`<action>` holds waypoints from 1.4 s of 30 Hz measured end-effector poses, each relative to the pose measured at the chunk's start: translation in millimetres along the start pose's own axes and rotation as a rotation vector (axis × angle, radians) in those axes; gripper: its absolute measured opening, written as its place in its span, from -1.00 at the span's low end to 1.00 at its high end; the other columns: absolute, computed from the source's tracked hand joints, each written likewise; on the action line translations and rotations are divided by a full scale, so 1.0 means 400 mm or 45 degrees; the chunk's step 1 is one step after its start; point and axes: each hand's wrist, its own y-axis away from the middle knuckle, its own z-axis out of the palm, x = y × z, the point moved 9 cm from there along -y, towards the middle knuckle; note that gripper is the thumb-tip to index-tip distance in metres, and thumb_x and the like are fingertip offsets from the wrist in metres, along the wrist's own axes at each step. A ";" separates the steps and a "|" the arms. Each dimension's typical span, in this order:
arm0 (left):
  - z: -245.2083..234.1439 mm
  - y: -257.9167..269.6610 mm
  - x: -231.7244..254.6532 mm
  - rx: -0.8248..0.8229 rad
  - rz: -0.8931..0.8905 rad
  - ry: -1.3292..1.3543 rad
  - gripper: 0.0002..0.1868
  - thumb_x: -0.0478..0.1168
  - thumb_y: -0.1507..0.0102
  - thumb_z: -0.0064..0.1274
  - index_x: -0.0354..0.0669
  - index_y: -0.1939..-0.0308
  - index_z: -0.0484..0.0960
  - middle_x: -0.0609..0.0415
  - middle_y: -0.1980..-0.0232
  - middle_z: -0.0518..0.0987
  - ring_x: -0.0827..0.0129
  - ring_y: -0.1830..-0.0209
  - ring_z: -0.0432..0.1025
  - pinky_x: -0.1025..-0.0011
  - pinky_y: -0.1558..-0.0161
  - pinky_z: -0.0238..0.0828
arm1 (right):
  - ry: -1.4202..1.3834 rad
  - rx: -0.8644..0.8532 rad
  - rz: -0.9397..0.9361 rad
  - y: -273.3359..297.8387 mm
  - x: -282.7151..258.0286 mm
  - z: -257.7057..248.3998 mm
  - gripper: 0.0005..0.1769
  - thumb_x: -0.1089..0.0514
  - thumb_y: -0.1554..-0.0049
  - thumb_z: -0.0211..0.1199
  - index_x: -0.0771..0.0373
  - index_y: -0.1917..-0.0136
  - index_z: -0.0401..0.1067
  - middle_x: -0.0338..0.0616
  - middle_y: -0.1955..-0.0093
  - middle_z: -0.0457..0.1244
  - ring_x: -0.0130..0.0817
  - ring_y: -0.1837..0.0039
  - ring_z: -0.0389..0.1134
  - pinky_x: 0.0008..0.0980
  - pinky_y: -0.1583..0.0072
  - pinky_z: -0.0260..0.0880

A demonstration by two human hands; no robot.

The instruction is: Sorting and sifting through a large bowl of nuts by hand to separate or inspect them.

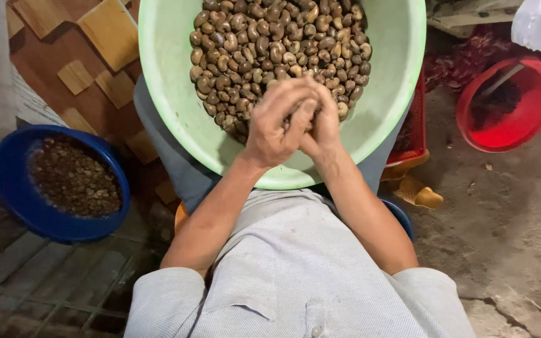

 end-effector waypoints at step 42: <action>0.299 -0.068 -0.270 -0.512 0.200 -0.985 -0.75 -0.36 -0.22 0.01 -0.20 0.01 0.48 -0.04 0.10 0.50 0.03 0.14 0.40 0.17 0.05 0.39 | 2.322 1.100 -0.664 0.629 -0.310 -0.486 -0.53 0.11 -0.32 0.19 0.46 -0.38 0.35 0.22 -0.31 0.31 0.07 -0.29 0.36 -0.11 -0.26 0.35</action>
